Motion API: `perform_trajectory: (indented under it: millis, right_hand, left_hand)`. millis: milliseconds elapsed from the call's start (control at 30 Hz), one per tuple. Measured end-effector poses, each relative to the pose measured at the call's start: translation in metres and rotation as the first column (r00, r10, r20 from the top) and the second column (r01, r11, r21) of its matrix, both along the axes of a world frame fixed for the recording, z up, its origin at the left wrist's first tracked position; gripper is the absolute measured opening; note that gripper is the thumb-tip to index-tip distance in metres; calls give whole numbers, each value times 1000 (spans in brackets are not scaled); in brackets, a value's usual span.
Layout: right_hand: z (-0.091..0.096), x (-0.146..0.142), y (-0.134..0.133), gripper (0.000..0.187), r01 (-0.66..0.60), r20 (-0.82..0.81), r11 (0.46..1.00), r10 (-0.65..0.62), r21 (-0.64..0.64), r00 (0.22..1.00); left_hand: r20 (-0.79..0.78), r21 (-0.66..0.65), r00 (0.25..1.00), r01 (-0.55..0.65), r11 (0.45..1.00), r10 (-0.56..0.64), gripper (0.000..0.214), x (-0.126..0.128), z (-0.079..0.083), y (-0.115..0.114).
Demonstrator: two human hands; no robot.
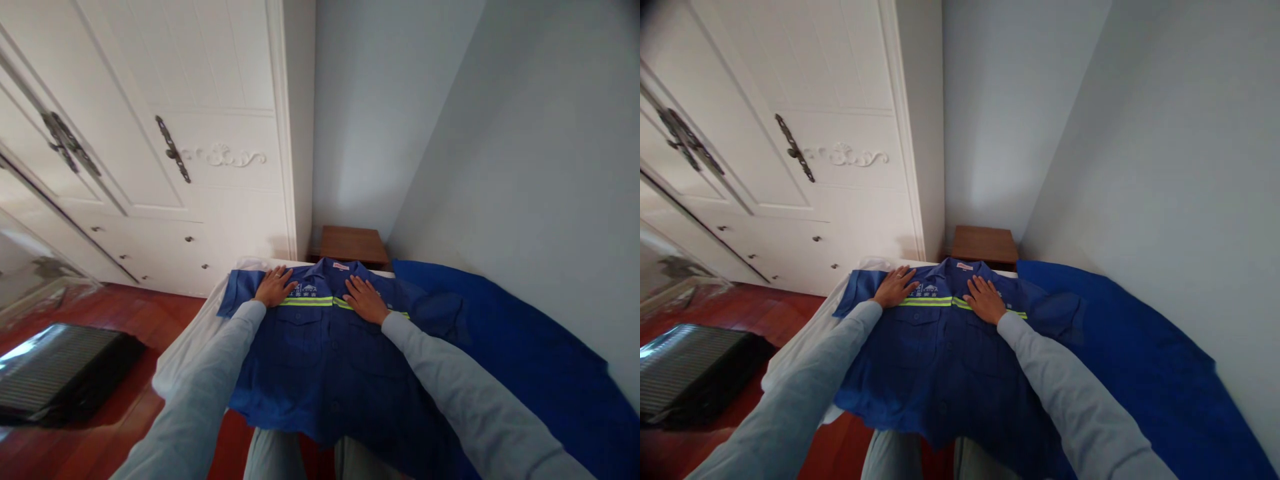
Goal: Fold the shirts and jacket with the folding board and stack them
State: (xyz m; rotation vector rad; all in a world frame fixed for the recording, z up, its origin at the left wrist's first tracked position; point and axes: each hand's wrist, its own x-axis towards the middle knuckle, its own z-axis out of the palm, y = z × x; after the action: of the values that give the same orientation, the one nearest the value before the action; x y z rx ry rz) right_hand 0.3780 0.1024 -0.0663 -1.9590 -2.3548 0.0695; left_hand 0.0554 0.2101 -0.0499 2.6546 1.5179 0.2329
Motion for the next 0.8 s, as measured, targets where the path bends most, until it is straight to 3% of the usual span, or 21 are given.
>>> perform_trajectory:
  millis: [267,367,500,600,700,800]
  right_hand:
    - [5,-7,-30,70,3,-21,999,-4,-41,1000]
    - [13,-4,-27,66,-21,-80,999,18,-39,997]
    - [41,5,2,52,82,-173,993,-65,90,983]
    - [63,5,32,47,140,-116,977,-122,163,986]
    - [71,-2,57,48,157,6,985,-158,72,987]
    - [67,-5,73,53,163,65,986,-161,-27,985]
  left_hand:
    - [40,22,996,76,997,-77,66,-9,-5,-7]
    - [102,74,992,63,995,-71,63,-12,-8,-14]
    - [211,155,978,-28,988,-6,59,-13,-7,-22]
    - [243,186,970,-69,980,22,55,-12,-4,-26]
    - [250,195,968,-80,978,30,50,-11,-1,-28]
    - [259,200,965,-88,976,34,47,-10,2,-30]
